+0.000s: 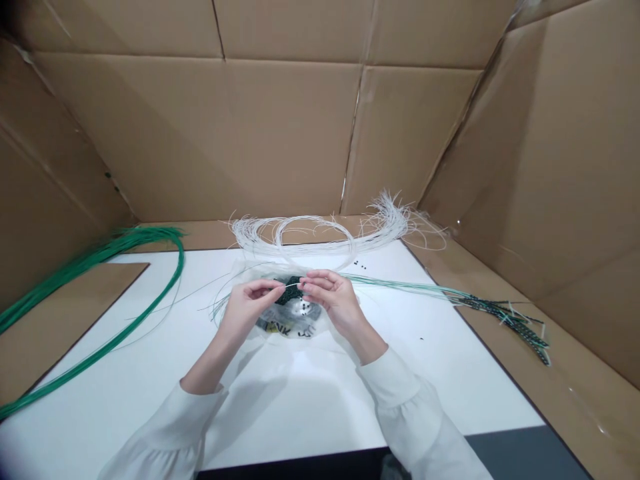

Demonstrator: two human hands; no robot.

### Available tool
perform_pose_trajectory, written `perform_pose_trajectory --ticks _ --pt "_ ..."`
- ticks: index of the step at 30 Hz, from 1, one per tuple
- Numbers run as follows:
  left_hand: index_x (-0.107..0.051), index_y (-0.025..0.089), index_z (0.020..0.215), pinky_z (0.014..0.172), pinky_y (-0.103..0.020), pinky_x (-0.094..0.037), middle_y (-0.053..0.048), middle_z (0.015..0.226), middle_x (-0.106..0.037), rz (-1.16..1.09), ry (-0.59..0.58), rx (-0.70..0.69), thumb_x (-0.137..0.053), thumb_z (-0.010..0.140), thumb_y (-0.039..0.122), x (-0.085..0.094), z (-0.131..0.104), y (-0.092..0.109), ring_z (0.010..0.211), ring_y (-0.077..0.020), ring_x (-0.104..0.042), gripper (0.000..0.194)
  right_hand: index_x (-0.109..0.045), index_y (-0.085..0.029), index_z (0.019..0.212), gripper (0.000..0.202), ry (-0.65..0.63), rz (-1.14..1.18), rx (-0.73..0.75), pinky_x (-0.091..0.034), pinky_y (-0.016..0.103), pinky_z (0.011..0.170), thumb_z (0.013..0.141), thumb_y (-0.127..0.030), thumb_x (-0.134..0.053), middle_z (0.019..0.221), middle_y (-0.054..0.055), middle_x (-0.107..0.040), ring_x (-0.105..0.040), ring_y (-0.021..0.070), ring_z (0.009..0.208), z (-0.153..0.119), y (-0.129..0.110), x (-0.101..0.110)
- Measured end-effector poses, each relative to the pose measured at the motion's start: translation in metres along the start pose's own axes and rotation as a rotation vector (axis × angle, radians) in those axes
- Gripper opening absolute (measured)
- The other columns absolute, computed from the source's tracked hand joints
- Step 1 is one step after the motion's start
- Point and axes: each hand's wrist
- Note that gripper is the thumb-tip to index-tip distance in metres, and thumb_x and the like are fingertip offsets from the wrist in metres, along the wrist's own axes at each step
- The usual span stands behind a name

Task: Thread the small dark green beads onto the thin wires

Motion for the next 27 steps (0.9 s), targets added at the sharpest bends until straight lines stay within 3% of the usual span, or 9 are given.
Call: perform_pose_trajectory --ticks 12,27 --pt "-0.069 0.013 0.073 0.059 -0.02 -0.045 -0.005 0.072 -0.069 -0.047 -0.036 -0.075 -0.067 0.066 0.029 -0.0032 -0.0019 0.0009 0.062 -0.0125 -0.058 0.018 -0.065 -0.018 0.071 0.025 0.011 0.2 -0.175 -0.051 0.014 0.056 0.051 -0.016 -0.08 0.072 -0.003 -0.069 -0.065 0.0087 0.066 -0.0034 -0.0016 -0.004" --pt "-0.069 0.012 0.074 0.059 -0.021 -0.045 -0.006 0.073 -0.068 -0.044 -0.04 -0.083 -0.067 0.067 0.031 -0.0045 -0.002 0.0012 0.063 -0.0129 -0.058 0.02 -0.065 -0.019 0.07 0.03 0.034 0.207 -0.192 -0.051 0.014 0.052 0.045 -0.018 -0.083 0.069 -0.004 -0.069 -0.065 0.0087 0.062 -0.0039 -0.003 -0.0053"
Point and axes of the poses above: each hand's wrist, its own z-axis towards the middle knuckle, its own x-axis out of the back of the hand, y = z × x
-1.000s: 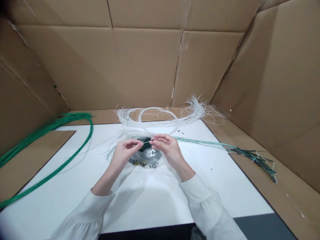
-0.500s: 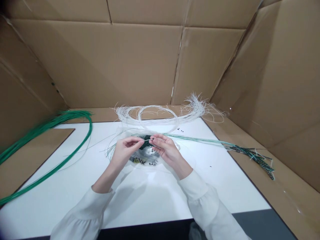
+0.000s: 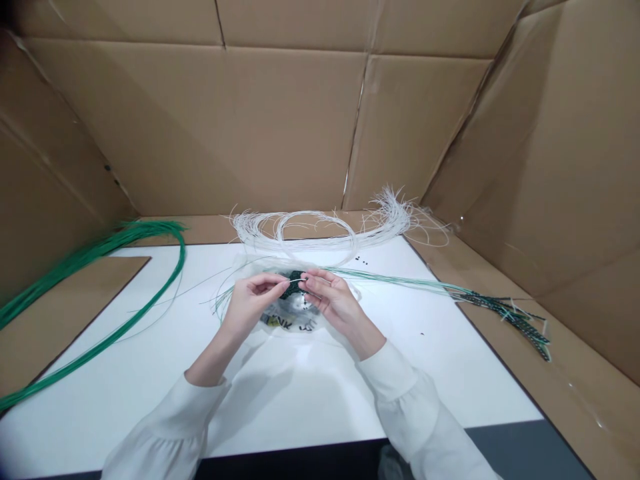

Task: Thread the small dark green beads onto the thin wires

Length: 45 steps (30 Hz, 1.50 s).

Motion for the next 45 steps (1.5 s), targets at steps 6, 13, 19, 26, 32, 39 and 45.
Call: perform_pose_trajectory --ticks 6,13,19,26,32,39,45 --pt "-0.069 0.012 0.074 0.061 -0.023 -0.045 -0.007 0.075 -0.068 0.064 0.021 -0.048 -0.066 0.067 0.029 -0.0002 -0.0009 -0.0023 0.065 -0.0144 -0.059 0.019 -0.066 -0.019 0.071 0.03 0.008 -0.043 0.06 -0.052 0.014 0.052 0.046 -0.017 -0.082 0.071 -0.003 -0.069 -0.066 0.0102 0.064 0.0014 0.0016 0.0008" --pt "-0.068 0.014 0.072 0.061 -0.024 -0.046 -0.007 0.076 -0.068 0.107 0.0 -0.086 -0.065 0.068 0.026 -0.0022 -0.0013 -0.0027 0.064 -0.0149 -0.059 0.013 -0.065 -0.019 0.073 0.03 0.029 -0.034 0.097 -0.052 0.014 0.051 0.048 -0.016 -0.081 0.072 -0.003 -0.07 -0.065 0.009 0.061 0.0018 0.0033 0.0005" --pt "-0.068 0.014 0.071 0.06 -0.025 -0.045 -0.007 0.076 -0.068 0.162 -0.015 -0.11 -0.063 0.068 0.023 -0.0029 -0.0028 -0.0016 0.065 -0.0157 -0.059 0.01 -0.066 -0.018 0.072 0.029 0.058 -0.091 0.158 -0.05 0.016 0.049 0.047 -0.018 -0.081 0.073 0.0 -0.071 -0.065 0.01 0.058 0.0029 0.0022 0.0009" --pt "-0.068 0.015 0.069 0.059 -0.025 -0.045 -0.007 0.076 -0.069 0.166 -0.04 -0.12 -0.063 0.069 0.023 -0.0036 -0.0027 0.0018 0.066 -0.0165 -0.059 0.01 -0.067 -0.018 0.072 0.023 0.024 -0.244 0.246 -0.048 0.019 0.05 0.052 -0.019 -0.078 0.074 0.002 -0.071 -0.063 0.0105 0.057 0.0061 0.0006 0.0061" --pt "-0.069 0.014 0.071 0.06 -0.025 -0.046 -0.008 0.078 -0.069 0.173 -0.035 -0.1 -0.063 0.069 0.025 -0.0037 -0.003 0.0025 0.066 -0.0167 -0.06 0.012 -0.069 -0.019 0.077 0.024 -0.073 -0.403 0.259 -0.048 0.021 0.052 0.055 -0.02 -0.077 0.074 0.003 -0.071 -0.063 0.0131 0.063 0.0056 0.0016 0.0091" --pt "-0.07 0.014 0.074 0.062 -0.024 -0.047 -0.008 0.082 -0.07 0.195 -0.074 -0.129 -0.062 0.071 0.026 -0.004 -0.0052 0.0026 0.071 -0.0176 -0.063 0.014 -0.068 -0.019 0.075 0.022 -0.087 -0.393 0.257 -0.047 0.022 0.054 0.055 -0.021 -0.077 0.073 0.003 -0.072 -0.063 0.0131 0.063 0.0054 0.0068 0.0079" --pt "-0.071 0.015 0.073 0.065 -0.026 -0.049 -0.008 0.082 -0.07 0.207 -0.075 -0.142 -0.063 0.071 0.025 -0.0041 -0.0055 0.004 0.073 -0.0189 -0.064 0.013 -0.068 -0.019 0.075 0.022 -0.078 -0.409 0.258 -0.047 0.024 0.054 0.055 -0.023 -0.077 0.074 0.004 -0.072 -0.063 0.0143 0.063 0.0045 0.0062 0.0073"
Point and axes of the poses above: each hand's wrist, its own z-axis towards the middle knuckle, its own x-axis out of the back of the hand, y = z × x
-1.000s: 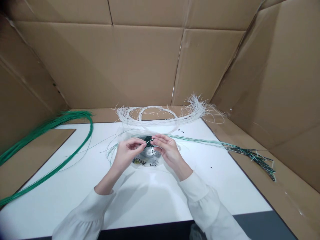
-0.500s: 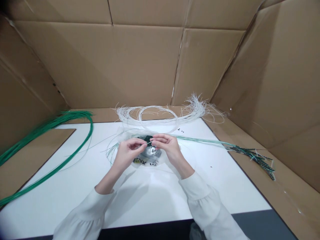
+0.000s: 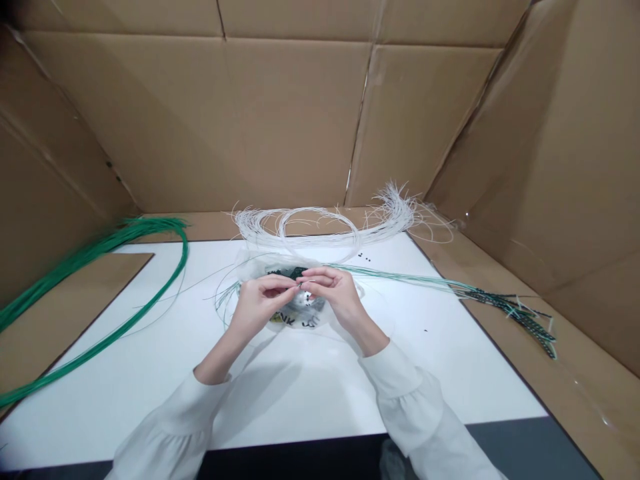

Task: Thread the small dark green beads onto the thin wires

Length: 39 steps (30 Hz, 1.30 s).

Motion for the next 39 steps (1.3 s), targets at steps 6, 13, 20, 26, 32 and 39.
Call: perform_pose_trajectory --ticks 6,13,20,26,32,39 --pt "-0.071 0.015 0.073 0.065 -0.026 -0.05 -0.009 0.082 -0.07 0.026 -0.003 -0.01 -0.062 0.071 0.024 0.0 0.0 -0.002 0.073 -0.0193 -0.064 0.013 -0.069 -0.019 0.074 0.02 -0.008 -0.085 0.026 -0.047 0.025 0.054 0.056 -0.024 -0.076 0.074 0.004 -0.072 -0.064 0.0161 0.064 0.0 -0.003 0.0" --pt "-0.073 0.017 0.075 0.07 -0.027 -0.049 -0.008 0.086 -0.071 0.058 -0.084 0.003 -0.06 0.072 0.025 0.002 0.004 -0.005 0.078 -0.0202 -0.064 0.015 -0.069 -0.02 0.078 0.022 -0.032 -0.267 0.125 -0.049 0.026 0.055 0.058 -0.028 -0.074 0.077 0.005 -0.07 -0.064 0.0186 0.071 0.001 -0.001 0.003" --pt "-0.073 0.015 0.08 0.071 -0.027 -0.046 -0.007 0.09 -0.07 -0.005 -0.18 0.2 -0.055 0.066 0.014 0.006 0.006 -0.006 0.08 -0.0196 -0.062 0.023 -0.069 -0.019 0.062 0.013 -0.035 -0.473 0.192 -0.044 0.025 0.05 0.058 -0.031 -0.074 0.064 0.003 -0.064 -0.056 0.0152 0.06 0.006 0.002 0.007" --pt "-0.072 0.011 0.077 0.053 -0.022 -0.039 -0.002 0.052 -0.061 -0.308 -0.199 0.4 -0.055 0.073 0.037 0.006 0.009 -0.009 0.051 -0.0115 -0.051 0.031 -0.067 -0.019 0.058 0.012 -0.053 -0.456 0.16 -0.04 0.024 0.047 0.056 -0.029 -0.074 0.06 0.002 -0.064 -0.054 0.0137 0.056 0.005 0.0 0.003" --pt "-0.069 0.009 0.066 0.05 -0.021 -0.038 -0.003 0.052 -0.06 -0.409 -0.18 0.51 -0.064 0.067 0.038 0.007 0.011 -0.015 0.049 -0.0097 -0.049 0.029 -0.066 -0.018 0.057 0.015 -0.057 -0.484 0.121 -0.038 0.023 0.047 0.056 -0.03 -0.074 0.057 0.001 -0.063 -0.051 0.0114 0.051 0.005 0.001 0.002" --pt "-0.068 0.011 0.065 0.056 -0.02 -0.041 -0.003 0.058 -0.063 -0.39 -0.203 0.524 -0.071 0.061 0.031 0.011 0.01 -0.027 0.054 -0.0087 -0.053 0.021 -0.067 -0.018 0.069 0.019 -0.061 -0.442 0.103 -0.045 0.026 0.055 0.056 -0.03 -0.074 0.066 0.002 -0.065 -0.058 0.015 0.061 0.008 0.005 0.005"
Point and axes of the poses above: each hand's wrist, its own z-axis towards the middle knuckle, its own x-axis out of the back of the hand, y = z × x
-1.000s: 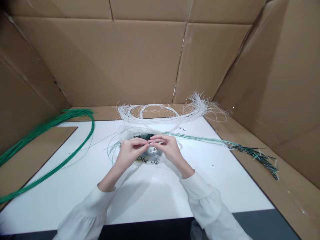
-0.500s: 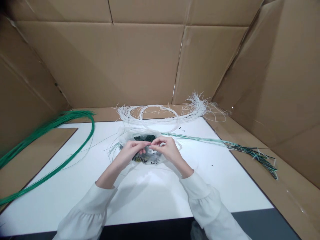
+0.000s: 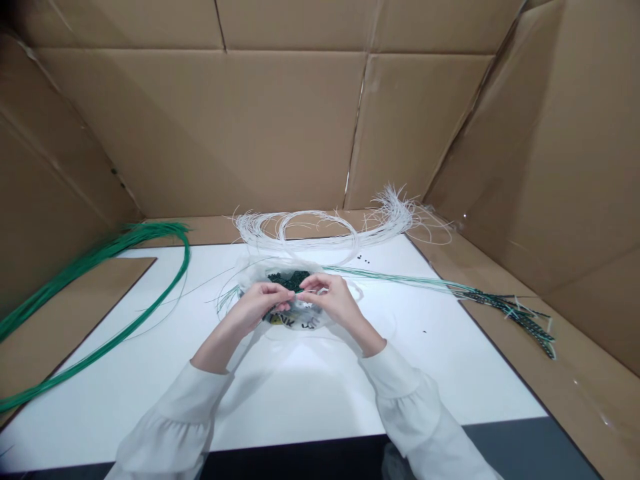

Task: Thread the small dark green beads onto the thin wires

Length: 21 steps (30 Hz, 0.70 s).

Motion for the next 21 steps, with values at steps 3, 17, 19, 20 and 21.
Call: perform_pose_trajectory --ticks 3,17,19,20,21 --pt "-0.067 0.011 0.063 0.056 -0.02 -0.042 -0.002 0.057 -0.062 -0.053 0.055 0.013 -0.072 0.059 0.03 -0.001 0.0 0.002 0.054 -0.0092 -0.055 0.02 -0.067 -0.019 0.082 0.019 -0.053 -0.034 -0.001 -0.049 0.031 0.064 0.063 -0.024 -0.068 0.076 0.004 -0.067 -0.062 0.0182 0.07 0.003 0.01 0.0" --pt "-0.064 0.011 0.065 0.051 -0.019 -0.035 -0.001 0.062 -0.06 -0.208 0.051 -0.001 -0.071 0.059 0.025 -0.004 0.0 0.007 0.052 -0.0061 -0.05 0.017 -0.064 -0.015 0.063 0.026 -0.147 -1.099 0.218 -0.04 0.027 0.058 0.075 -0.004 -0.044 0.072 0.008 -0.06 -0.054 0.0172 0.063 0.0 0.034 -0.01" --pt "-0.064 0.011 0.065 0.052 -0.018 -0.036 0.0 0.057 -0.058 -0.215 0.06 0.003 -0.073 0.057 0.027 -0.004 0.001 0.006 0.052 -0.0061 -0.05 0.02 -0.064 -0.015 0.066 0.024 -0.144 -1.153 0.207 -0.04 0.027 0.058 0.075 -0.005 -0.044 0.073 0.009 -0.061 -0.056 0.019 0.066 0.0 0.031 -0.01" --pt "-0.064 0.01 0.065 0.052 -0.018 -0.036 0.001 0.055 -0.057 -0.212 0.065 0.004 -0.073 0.057 0.027 -0.004 0.001 0.006 0.052 -0.0061 -0.049 0.021 -0.065 -0.016 0.068 0.024 -0.14 -1.174 0.204 -0.04 0.027 0.058 0.075 -0.006 -0.044 0.073 0.009 -0.062 -0.057 0.0199 0.069 -0.001 0.029 -0.01" --pt "-0.064 0.01 0.065 0.052 -0.018 -0.036 0.0 0.055 -0.058 -0.208 0.068 0.006 -0.074 0.056 0.027 -0.004 0.001 0.006 0.051 -0.0061 -0.049 0.021 -0.065 -0.016 0.07 0.023 -0.134 -1.179 0.202 -0.04 0.026 0.058 0.075 -0.006 -0.045 0.074 0.009 -0.063 -0.058 0.0205 0.071 -0.001 0.028 -0.011"
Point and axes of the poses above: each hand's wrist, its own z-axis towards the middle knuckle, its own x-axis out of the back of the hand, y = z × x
